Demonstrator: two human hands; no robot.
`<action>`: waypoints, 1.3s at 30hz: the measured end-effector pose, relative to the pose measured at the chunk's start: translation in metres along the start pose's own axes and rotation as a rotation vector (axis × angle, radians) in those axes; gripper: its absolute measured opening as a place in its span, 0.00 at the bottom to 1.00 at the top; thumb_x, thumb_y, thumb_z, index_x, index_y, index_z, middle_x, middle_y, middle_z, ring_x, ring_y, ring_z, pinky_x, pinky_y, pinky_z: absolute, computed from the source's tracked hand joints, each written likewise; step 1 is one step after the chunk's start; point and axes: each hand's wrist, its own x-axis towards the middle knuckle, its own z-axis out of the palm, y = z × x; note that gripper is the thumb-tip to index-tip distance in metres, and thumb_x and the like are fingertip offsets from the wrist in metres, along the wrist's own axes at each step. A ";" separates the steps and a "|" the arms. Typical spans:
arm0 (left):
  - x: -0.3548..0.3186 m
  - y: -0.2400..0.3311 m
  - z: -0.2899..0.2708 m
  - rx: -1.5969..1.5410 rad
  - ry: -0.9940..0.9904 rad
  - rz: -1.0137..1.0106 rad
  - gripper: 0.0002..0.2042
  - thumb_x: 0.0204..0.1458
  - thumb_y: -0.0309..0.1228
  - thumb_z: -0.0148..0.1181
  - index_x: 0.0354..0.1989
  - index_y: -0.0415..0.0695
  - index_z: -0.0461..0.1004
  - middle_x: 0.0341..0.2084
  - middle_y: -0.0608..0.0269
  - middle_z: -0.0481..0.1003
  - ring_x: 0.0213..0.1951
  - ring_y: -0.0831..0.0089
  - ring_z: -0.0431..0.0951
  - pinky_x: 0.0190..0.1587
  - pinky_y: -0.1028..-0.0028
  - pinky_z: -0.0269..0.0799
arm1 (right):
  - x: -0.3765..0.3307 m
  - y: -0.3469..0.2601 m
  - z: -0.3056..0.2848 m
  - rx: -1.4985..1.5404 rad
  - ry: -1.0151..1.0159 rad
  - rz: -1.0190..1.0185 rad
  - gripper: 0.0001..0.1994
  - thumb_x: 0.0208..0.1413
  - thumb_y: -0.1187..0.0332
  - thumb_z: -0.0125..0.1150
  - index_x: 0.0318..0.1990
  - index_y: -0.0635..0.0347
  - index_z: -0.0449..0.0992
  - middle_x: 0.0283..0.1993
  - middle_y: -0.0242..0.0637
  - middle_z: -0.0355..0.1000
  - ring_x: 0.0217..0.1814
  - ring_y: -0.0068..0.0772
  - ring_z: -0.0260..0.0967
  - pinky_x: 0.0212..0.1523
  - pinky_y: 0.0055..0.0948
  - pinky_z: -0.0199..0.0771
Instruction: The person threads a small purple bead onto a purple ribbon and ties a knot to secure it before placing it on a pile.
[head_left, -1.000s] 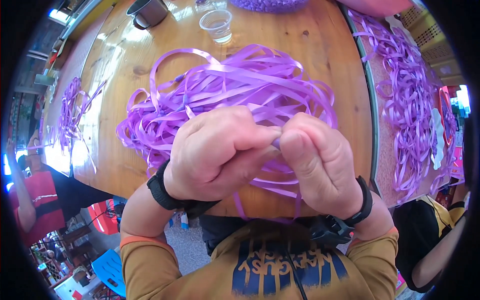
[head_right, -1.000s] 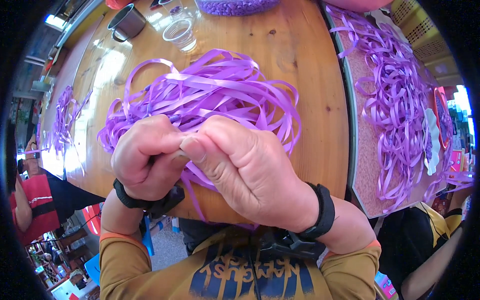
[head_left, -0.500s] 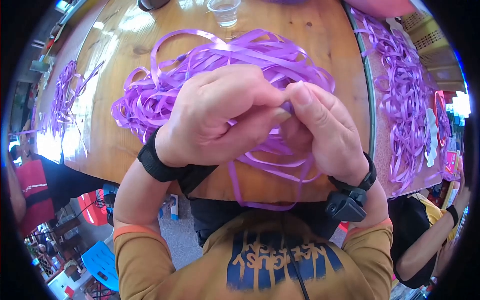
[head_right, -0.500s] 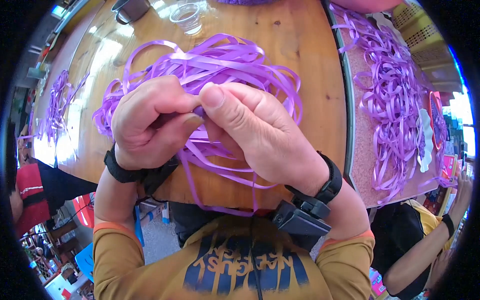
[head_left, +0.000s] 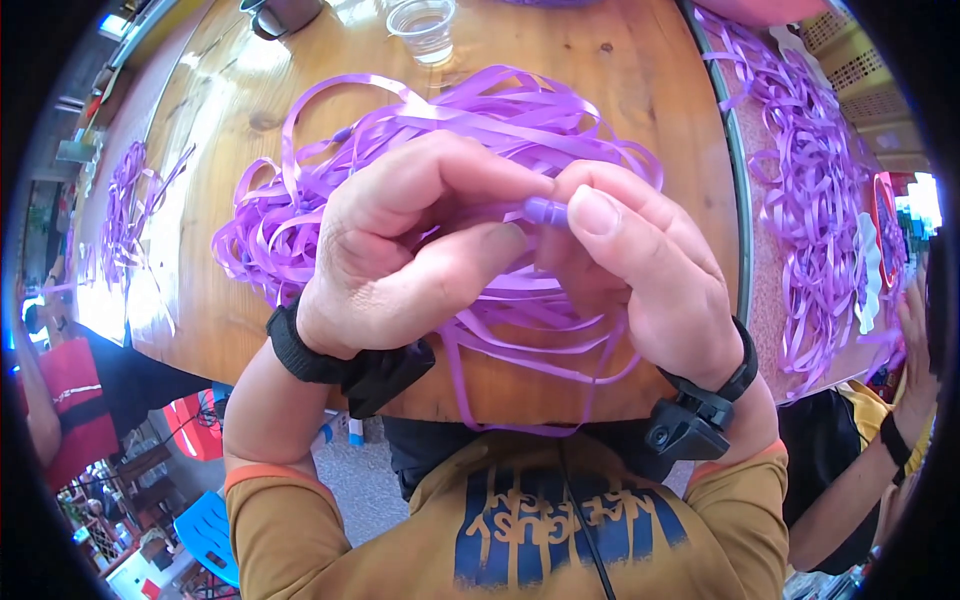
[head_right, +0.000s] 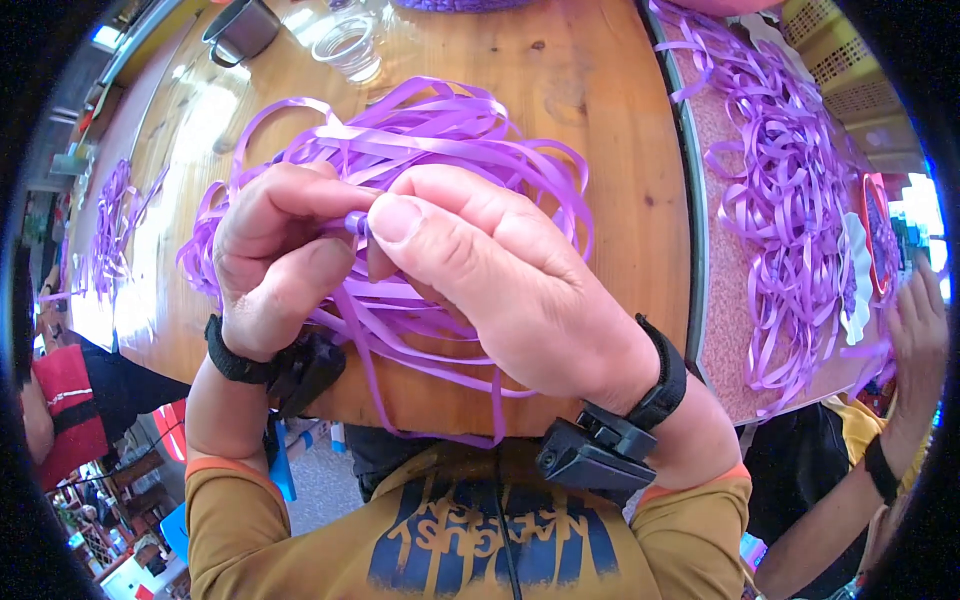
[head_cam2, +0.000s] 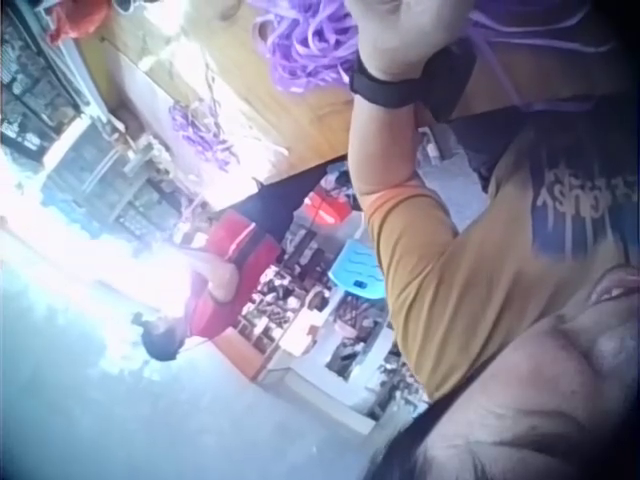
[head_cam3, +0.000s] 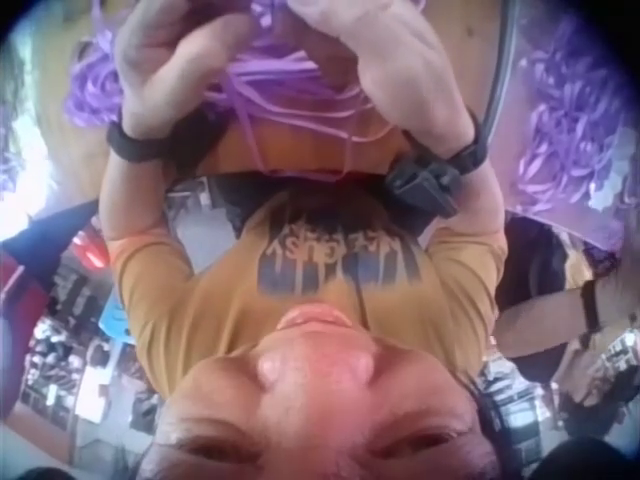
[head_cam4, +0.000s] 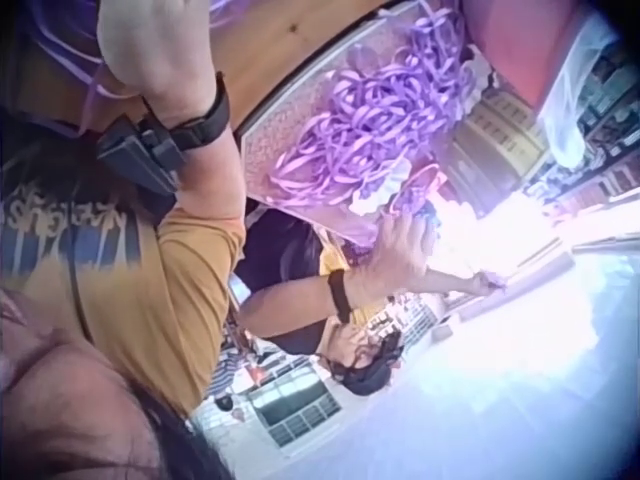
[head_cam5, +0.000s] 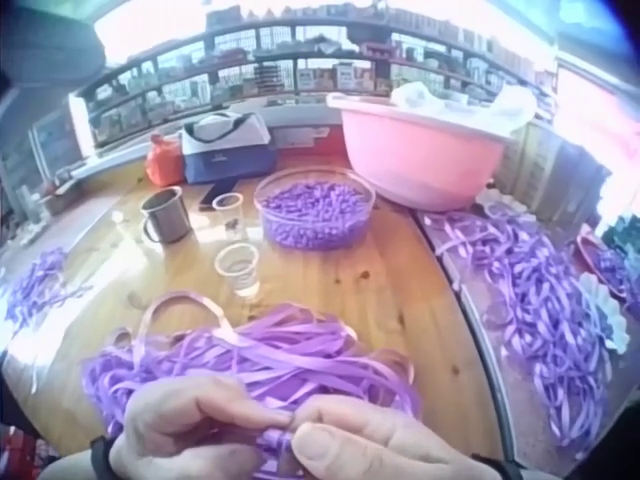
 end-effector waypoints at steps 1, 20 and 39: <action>-0.001 0.000 0.002 -0.061 0.025 -0.030 0.11 0.43 0.15 0.52 0.37 0.35 0.70 0.31 0.65 0.71 0.34 0.82 0.71 0.37 0.82 0.67 | 0.001 0.001 0.001 0.051 -0.001 -0.025 0.13 0.57 0.61 0.43 0.38 0.62 0.67 0.29 0.26 0.64 0.29 0.12 0.58 0.29 0.12 0.56; -0.002 0.003 0.016 -0.194 0.187 -0.168 0.04 0.49 0.22 0.53 0.33 0.38 0.69 0.27 0.68 0.67 0.29 0.83 0.64 0.32 0.85 0.59 | 0.002 0.015 0.003 -0.484 0.128 -0.371 0.10 0.60 0.65 0.43 0.37 0.63 0.66 0.30 0.24 0.60 0.31 0.11 0.52 0.32 0.13 0.54; -0.009 0.015 0.006 0.592 -0.086 0.442 0.12 0.41 0.20 0.61 0.33 0.42 0.66 0.16 0.62 0.68 0.16 0.68 0.69 0.17 0.74 0.63 | -0.013 0.004 0.013 -0.004 -0.053 -0.112 0.14 0.58 0.57 0.47 0.30 0.59 0.66 0.20 0.22 0.58 0.22 0.11 0.50 0.22 0.14 0.48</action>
